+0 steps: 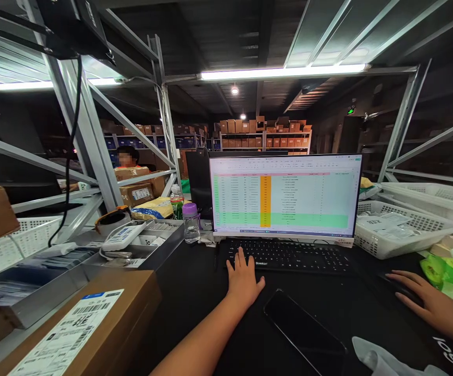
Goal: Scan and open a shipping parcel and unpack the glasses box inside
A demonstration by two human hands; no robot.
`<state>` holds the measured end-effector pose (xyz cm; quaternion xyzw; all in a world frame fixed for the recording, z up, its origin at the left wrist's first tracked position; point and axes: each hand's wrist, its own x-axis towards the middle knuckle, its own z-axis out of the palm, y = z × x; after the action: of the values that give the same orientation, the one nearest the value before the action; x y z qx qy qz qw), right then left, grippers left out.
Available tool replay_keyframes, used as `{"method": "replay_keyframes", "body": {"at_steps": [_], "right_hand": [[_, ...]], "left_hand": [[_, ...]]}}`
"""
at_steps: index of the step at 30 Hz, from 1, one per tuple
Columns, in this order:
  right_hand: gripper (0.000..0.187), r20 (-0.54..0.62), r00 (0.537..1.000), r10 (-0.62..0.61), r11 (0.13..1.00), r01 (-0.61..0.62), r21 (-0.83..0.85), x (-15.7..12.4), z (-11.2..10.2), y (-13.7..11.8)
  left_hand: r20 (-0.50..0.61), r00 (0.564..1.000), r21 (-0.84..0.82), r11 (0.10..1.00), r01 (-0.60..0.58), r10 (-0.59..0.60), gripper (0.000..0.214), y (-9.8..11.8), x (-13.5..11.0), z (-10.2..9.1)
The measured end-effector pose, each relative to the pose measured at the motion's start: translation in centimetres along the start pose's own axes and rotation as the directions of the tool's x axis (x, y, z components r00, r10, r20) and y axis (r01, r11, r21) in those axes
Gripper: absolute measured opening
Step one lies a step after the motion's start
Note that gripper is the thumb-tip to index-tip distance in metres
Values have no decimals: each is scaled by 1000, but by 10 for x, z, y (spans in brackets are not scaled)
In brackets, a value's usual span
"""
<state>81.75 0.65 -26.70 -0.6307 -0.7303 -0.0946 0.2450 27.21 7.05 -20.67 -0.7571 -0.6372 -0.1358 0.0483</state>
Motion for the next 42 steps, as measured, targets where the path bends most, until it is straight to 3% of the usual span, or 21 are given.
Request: {"method": "replay_keyframes", "body": {"at_steps": [19,30,38,42], "right_hand": [[48,-12,1000,-8,999,8,51,2,-13,-18],[51,7,1000,-6,998,6,66,-1,-4,-11],[49,96,995,30,999,-25,-47,0,-25,-34],[49,91,995,35,999,-35,-9,1,-26,-37]], "left_hand": [[25,1000,7,1000,7,-7,73,2,-1,-5],[-2,1000,17,1000,4,-4,71,1,0,-3],[-35,999,33,999,-5,7,66,2,1,0],[-3,1000,50,999,7,-6,68,3,3,0]]}}
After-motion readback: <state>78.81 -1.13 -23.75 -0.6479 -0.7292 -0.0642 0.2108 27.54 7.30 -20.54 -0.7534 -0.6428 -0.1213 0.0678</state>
